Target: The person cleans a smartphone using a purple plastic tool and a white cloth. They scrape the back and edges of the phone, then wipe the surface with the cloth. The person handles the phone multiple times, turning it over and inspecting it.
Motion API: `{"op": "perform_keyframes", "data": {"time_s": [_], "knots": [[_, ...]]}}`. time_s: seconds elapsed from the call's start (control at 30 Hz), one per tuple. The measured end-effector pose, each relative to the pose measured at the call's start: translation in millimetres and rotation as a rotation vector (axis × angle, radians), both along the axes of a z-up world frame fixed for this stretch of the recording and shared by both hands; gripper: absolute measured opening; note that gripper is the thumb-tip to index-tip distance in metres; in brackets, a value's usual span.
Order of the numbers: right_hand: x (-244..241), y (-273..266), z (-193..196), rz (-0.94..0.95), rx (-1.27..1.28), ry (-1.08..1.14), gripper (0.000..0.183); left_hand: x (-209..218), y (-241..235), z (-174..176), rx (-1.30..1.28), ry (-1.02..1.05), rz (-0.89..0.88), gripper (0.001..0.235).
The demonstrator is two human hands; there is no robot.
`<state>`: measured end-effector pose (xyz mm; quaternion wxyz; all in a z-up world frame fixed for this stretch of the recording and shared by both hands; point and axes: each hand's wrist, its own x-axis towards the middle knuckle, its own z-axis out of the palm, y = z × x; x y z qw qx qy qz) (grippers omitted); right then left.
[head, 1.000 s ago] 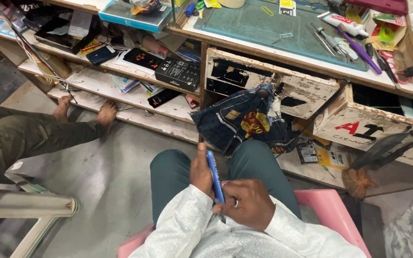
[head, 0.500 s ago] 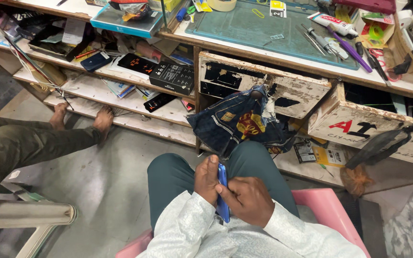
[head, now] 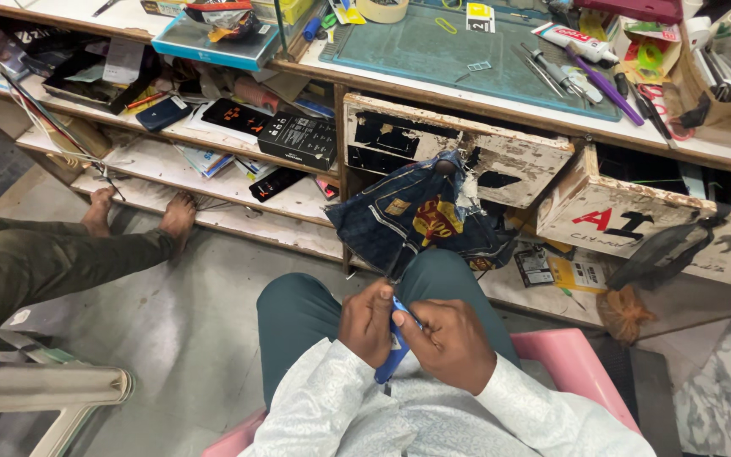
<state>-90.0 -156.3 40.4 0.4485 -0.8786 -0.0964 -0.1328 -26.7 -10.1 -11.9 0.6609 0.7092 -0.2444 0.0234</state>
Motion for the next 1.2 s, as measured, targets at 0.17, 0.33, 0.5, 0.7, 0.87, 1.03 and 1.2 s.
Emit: {"op": "perform_keyframes", "data": {"time_s": [0.17,0.33,0.5,0.7,0.87,1.03,1.2], "knots": [[6.4,-11.4,-13.7,0.033,0.073,0.231,0.051,3.6,5.7,10.8,0.09,-0.108,0.01,0.054],[11.3,-16.2,-28.5,0.054,0.142,0.376,0.061,-1.1,7.6,16.8,0.111,-0.13,-0.074,0.047],[11.1,-18.1,-30.0,0.111,0.095,0.322,0.058,0.6,11.1,22.9,0.209,-0.147,-0.094,0.04],[14.4,-21.4,-22.5,0.103,0.107,0.391,0.05,-3.0,7.8,26.0,0.167,-0.133,-0.038,0.035],[18.3,-21.5,-18.6,0.157,0.089,0.454,0.045,-0.5,16.8,27.6,0.245,-0.08,-0.103,0.036],[14.5,-27.6,-18.5,0.127,-0.006,0.315,0.048,4.2,17.4,32.5,0.3,-0.179,-0.04,0.034],[13.6,-34.2,-18.9,0.142,0.121,0.22,0.045,10.8,20.6,35.3,0.355,-0.171,0.063,0.038]]}}
